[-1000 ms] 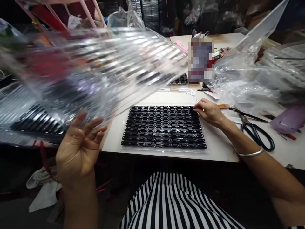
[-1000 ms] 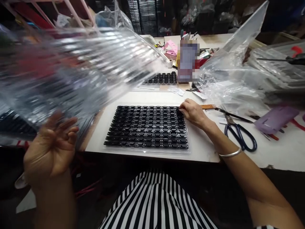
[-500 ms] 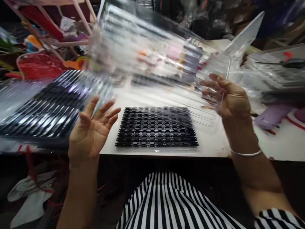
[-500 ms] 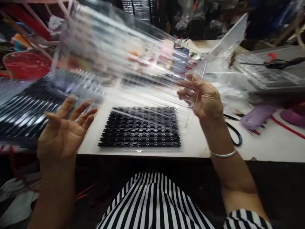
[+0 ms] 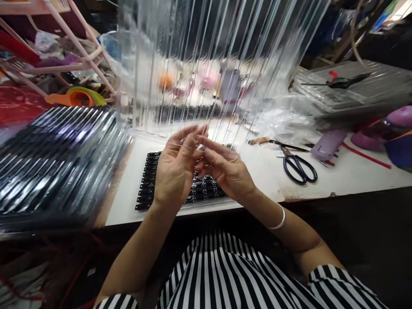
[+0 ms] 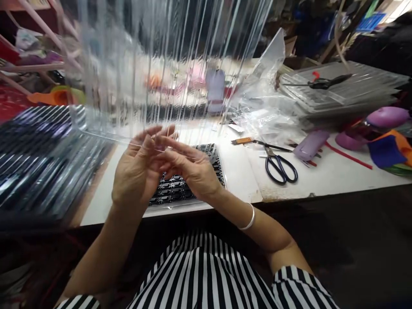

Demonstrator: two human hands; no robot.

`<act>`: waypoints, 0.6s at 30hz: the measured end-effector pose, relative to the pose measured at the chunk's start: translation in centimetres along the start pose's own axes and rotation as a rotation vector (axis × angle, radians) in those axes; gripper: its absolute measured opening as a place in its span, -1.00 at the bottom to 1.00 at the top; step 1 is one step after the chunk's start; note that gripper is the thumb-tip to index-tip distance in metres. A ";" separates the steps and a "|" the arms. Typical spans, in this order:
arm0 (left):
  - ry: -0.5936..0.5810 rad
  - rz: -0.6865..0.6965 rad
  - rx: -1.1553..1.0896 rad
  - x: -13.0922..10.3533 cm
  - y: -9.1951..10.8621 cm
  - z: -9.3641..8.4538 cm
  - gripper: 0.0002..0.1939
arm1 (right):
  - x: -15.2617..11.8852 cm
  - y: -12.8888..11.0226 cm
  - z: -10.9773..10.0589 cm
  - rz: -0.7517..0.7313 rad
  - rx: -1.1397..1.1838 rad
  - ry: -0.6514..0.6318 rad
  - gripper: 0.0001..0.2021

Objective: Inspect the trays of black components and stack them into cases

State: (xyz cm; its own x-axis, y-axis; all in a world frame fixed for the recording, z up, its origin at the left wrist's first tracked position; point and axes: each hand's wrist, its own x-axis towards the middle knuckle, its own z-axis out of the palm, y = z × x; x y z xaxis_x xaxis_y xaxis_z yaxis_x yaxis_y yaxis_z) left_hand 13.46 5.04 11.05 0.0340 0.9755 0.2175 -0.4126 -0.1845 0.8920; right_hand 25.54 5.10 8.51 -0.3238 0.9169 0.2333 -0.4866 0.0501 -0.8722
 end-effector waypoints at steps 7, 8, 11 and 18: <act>0.030 0.056 0.171 0.7 2.6 -5.5 -0.79 | -0.8 -3.9 -5.0 -0.060 -0.243 0.149 -0.55; 0.015 0.057 0.221 0.5 3.0 -6.5 -0.79 | -0.9 -4.6 -5.7 -0.044 -0.285 0.185 -0.56; 0.042 0.054 0.373 -0.1 3.8 -9.1 -0.79 | -1.4 -6.2 -7.2 -0.039 -0.329 0.272 -0.68; 0.295 0.158 0.512 -0.9 5.3 -12.5 -0.78 | -2.5 -7.1 -9.7 0.040 -0.430 0.384 -0.64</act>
State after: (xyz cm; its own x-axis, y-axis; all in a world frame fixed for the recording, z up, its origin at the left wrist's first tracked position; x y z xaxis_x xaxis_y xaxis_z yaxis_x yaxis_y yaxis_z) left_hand -0.10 4.71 10.60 -0.2753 0.9104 0.3089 0.1004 -0.2923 0.9510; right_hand 37.69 6.32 9.89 0.0214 0.9953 0.0942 -0.0802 0.0956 -0.9922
